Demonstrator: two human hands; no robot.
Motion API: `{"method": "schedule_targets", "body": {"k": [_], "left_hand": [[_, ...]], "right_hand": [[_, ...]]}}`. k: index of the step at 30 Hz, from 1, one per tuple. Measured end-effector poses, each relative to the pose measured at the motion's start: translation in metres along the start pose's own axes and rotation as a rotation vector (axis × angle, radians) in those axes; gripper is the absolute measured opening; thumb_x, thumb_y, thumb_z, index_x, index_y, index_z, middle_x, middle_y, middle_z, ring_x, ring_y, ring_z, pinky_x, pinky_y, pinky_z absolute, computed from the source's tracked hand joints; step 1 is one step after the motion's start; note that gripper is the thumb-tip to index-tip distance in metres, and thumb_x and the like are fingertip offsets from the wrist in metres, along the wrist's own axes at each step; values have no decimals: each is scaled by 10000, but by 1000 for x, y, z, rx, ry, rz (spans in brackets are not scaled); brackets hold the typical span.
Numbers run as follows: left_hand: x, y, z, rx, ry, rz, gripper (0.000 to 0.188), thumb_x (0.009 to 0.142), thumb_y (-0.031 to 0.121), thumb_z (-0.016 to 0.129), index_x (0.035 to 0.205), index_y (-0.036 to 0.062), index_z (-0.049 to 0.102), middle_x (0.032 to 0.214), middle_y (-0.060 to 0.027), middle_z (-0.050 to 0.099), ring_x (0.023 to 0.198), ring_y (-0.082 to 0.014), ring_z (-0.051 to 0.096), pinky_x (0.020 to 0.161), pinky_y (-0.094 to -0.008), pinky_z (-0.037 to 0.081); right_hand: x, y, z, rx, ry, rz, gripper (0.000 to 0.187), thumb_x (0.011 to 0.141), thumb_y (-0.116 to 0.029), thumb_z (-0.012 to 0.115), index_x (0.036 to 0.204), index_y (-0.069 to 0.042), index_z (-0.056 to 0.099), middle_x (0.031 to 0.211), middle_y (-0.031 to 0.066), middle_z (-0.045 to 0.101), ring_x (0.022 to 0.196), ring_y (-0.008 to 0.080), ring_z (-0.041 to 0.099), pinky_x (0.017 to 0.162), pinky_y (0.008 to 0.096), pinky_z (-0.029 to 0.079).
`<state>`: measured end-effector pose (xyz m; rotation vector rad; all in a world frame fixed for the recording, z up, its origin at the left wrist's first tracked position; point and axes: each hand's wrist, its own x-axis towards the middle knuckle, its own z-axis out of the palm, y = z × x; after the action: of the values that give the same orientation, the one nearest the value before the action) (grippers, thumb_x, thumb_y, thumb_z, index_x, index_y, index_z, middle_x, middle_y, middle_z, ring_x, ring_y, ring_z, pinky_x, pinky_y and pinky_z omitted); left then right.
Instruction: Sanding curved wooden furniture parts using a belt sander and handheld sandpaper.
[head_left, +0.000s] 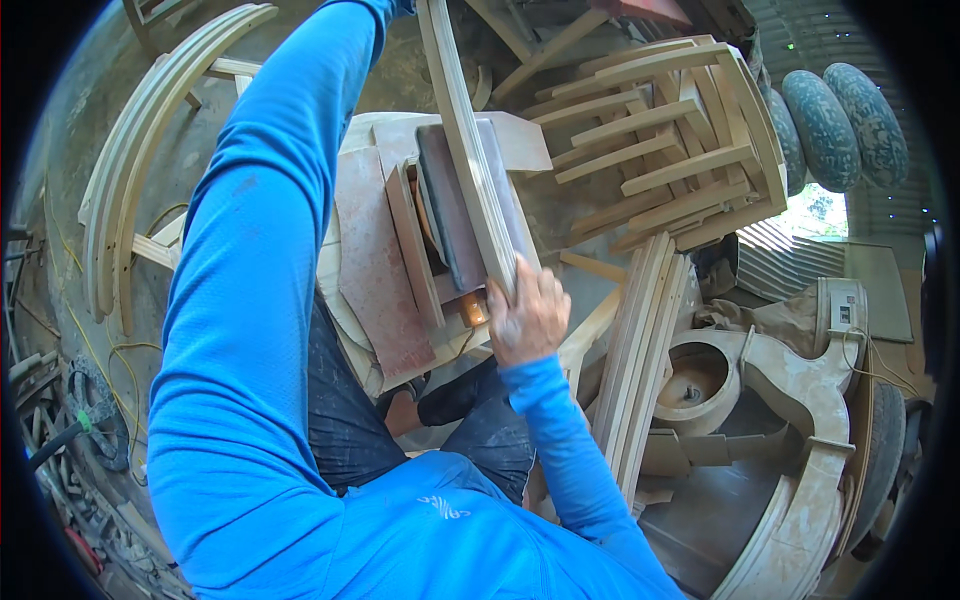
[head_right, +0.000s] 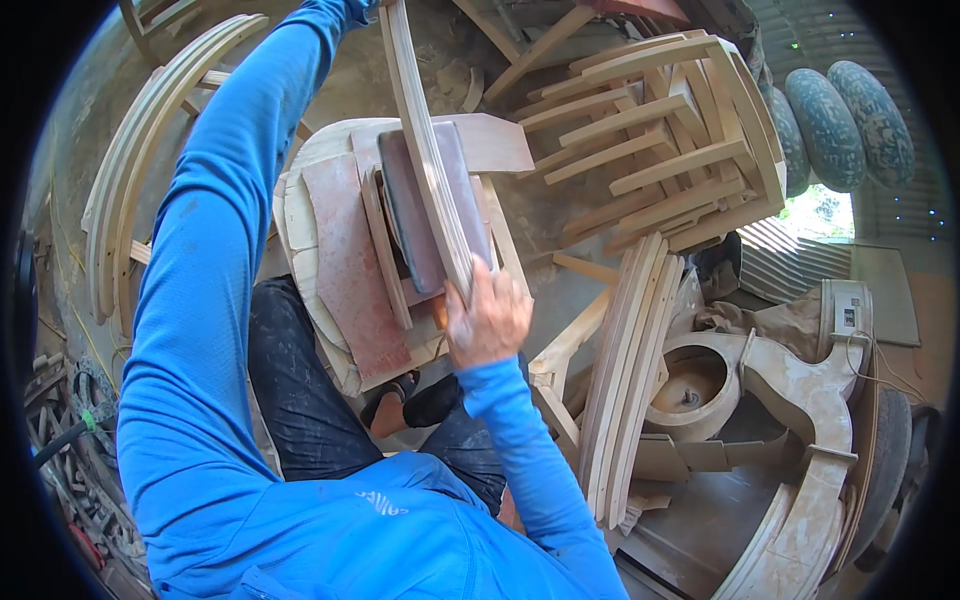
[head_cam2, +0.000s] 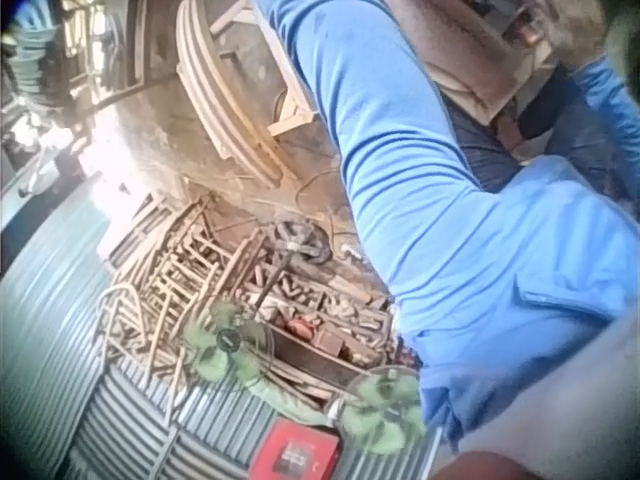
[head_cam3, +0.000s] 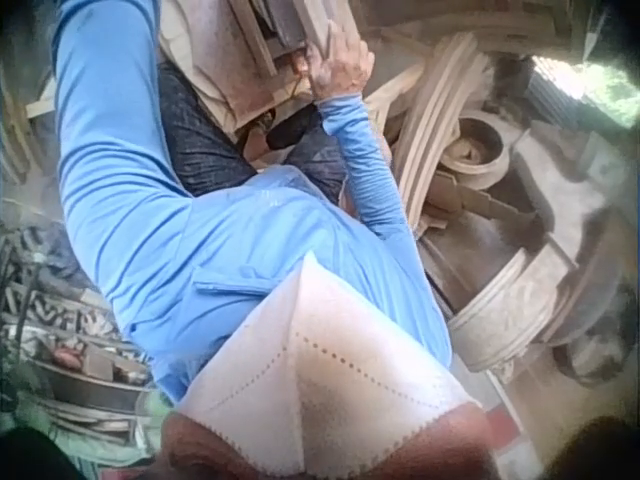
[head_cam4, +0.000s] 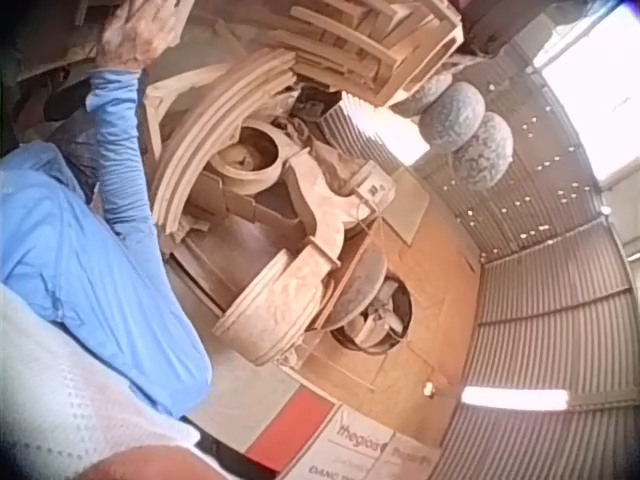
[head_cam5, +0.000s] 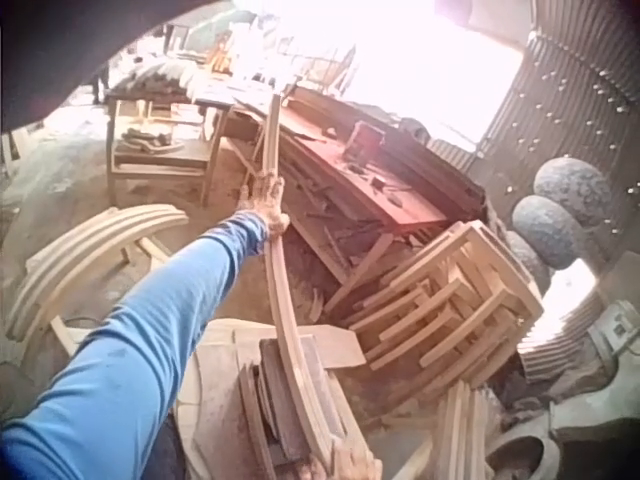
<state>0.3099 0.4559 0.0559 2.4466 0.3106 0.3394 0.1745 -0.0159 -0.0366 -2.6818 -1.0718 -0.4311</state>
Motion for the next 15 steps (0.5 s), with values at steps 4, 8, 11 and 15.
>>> {"method": "schedule_targets", "body": {"k": [4,8,11,15], "left_hand": [[-3,12,41,443,209,-293,828,938,346,448,1651,44,157,1752,-104,7,1614,-273,-53,1296,-478,19],[-50,28,95,388,227,-220,868,879,369,514,1616,-5,248,1732,-162,102,1611,-304,25,1294,-490,85],[-89,19,150,167,447,177,849,854,370,539,1590,4,325,1716,-180,145,1605,-335,51,1289,-519,82],[-146,82,188,524,172,-209,817,932,414,501,1635,86,244,1735,-118,123,1610,-311,47,1287,-522,113]], "right_hand": [[-74,20,-58,8,-109,37,528,813,-265,817,1284,-110,638,930,117,570,891,324,584,771,451,449],[-131,33,-113,176,-206,157,490,847,-165,785,1306,-108,623,950,152,597,865,379,634,722,470,516],[-176,47,-161,261,-267,186,495,862,-145,772,1326,-90,607,1011,191,663,863,416,688,722,470,560],[-220,63,-254,172,-442,208,530,852,-151,787,1340,-64,598,1103,214,705,969,411,705,807,454,574]]}}
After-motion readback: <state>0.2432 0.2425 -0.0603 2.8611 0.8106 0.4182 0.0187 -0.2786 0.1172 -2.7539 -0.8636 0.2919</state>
